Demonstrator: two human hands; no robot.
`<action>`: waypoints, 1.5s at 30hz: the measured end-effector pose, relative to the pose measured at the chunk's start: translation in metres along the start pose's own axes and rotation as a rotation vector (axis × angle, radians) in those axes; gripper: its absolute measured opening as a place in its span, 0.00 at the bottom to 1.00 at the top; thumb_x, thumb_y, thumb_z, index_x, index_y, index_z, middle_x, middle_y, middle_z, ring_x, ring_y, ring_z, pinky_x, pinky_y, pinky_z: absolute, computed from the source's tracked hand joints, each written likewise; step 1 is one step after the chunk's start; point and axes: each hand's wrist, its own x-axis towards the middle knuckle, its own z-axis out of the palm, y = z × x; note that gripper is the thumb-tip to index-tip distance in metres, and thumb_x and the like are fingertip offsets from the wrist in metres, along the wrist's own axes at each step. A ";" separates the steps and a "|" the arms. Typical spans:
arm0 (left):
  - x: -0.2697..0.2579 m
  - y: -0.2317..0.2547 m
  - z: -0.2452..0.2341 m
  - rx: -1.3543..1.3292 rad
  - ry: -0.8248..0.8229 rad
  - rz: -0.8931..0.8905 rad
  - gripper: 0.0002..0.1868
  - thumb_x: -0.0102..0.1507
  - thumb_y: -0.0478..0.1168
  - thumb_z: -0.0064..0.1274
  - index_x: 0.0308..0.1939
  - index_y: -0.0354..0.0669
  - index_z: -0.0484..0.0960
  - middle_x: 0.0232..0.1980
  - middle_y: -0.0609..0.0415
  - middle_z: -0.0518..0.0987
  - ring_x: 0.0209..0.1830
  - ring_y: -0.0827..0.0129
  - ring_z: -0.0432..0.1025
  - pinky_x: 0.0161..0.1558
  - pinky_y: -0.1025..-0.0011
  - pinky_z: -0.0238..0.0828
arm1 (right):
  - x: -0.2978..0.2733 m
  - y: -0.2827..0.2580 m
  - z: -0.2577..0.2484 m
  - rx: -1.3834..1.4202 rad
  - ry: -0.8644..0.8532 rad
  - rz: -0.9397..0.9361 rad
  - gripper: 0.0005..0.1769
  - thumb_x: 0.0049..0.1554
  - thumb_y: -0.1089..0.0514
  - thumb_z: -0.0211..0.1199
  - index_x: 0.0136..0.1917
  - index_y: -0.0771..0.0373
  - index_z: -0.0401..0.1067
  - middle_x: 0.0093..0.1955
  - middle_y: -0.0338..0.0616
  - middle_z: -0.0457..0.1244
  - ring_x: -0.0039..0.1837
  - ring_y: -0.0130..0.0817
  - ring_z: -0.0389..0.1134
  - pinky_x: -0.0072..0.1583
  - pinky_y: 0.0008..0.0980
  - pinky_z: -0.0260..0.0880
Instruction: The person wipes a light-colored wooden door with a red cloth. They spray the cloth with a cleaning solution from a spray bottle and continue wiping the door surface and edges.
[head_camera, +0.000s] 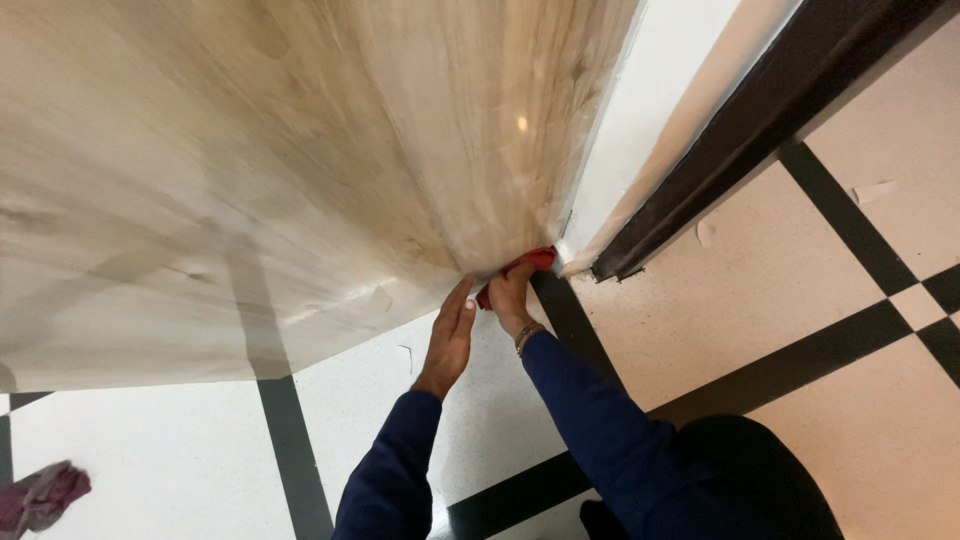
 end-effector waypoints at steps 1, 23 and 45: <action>-0.001 0.001 -0.001 -0.001 0.004 -0.006 0.31 0.73 0.53 0.34 0.76 0.41 0.61 0.80 0.45 0.60 0.82 0.56 0.51 0.77 0.62 0.45 | 0.001 0.001 0.003 -0.069 0.025 -0.084 0.29 0.54 0.70 0.47 0.66 0.74 0.41 0.51 0.63 0.54 0.48 0.48 0.55 0.48 0.42 0.52; -0.014 0.029 -0.017 -0.070 0.149 0.187 0.29 0.74 0.51 0.30 0.72 0.36 0.69 0.75 0.42 0.69 0.77 0.54 0.61 0.76 0.62 0.51 | -0.039 -0.025 0.046 -0.450 0.056 -0.595 0.51 0.47 0.71 0.52 0.75 0.86 0.27 0.79 0.83 0.28 0.83 0.70 0.27 0.80 0.55 0.22; -0.018 0.046 -0.028 -0.074 0.345 0.347 0.24 0.74 0.42 0.33 0.67 0.32 0.74 0.69 0.40 0.74 0.72 0.52 0.66 0.72 0.61 0.58 | -0.103 -0.108 0.041 -1.202 0.067 -1.058 0.35 0.67 0.44 0.50 0.65 0.84 0.55 0.70 0.98 0.43 0.76 0.91 0.39 0.74 0.77 0.35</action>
